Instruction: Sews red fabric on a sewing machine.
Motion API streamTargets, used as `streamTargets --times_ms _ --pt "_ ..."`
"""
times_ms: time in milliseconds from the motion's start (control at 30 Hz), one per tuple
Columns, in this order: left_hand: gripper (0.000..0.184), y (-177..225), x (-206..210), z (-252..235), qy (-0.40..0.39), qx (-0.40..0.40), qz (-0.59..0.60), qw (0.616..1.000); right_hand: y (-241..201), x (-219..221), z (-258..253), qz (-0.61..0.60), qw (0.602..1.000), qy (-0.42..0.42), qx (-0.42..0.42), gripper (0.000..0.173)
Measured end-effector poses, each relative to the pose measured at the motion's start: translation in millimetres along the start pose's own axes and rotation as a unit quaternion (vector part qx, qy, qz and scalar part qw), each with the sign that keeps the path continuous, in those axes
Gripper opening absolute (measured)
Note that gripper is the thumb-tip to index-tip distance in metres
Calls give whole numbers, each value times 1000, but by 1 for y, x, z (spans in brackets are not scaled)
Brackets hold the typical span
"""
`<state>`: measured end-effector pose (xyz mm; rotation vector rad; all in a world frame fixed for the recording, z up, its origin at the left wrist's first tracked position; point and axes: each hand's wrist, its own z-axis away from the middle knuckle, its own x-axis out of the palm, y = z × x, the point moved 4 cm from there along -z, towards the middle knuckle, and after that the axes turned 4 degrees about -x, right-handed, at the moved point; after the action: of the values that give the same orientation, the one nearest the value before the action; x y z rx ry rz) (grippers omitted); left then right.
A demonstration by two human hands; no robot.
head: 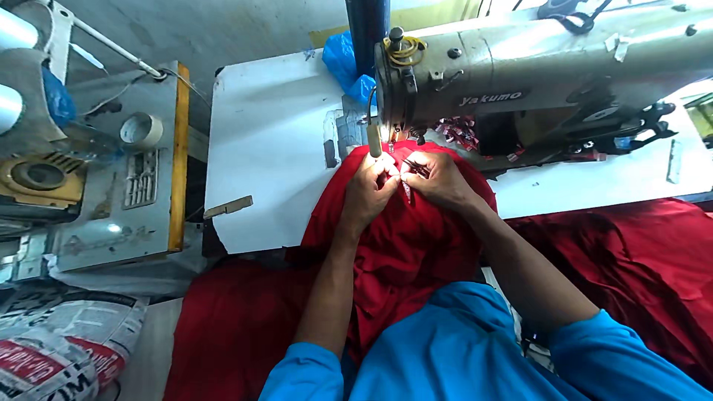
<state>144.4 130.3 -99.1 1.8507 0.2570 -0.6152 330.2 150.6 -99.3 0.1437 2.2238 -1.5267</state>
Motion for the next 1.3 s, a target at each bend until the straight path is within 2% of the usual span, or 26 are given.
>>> streamTargets --times_ms 1000,1100,1300 --pt "12 -2 6 -2 46 40 -59 996 3 14 5 43 997 58 -21 10" --pt "11 -10 9 -10 41 20 -52 998 2 14 5 41 997 58 -16 9" --pt "11 -7 6 -5 34 37 -20 999 1 13 5 44 997 54 -15 11"
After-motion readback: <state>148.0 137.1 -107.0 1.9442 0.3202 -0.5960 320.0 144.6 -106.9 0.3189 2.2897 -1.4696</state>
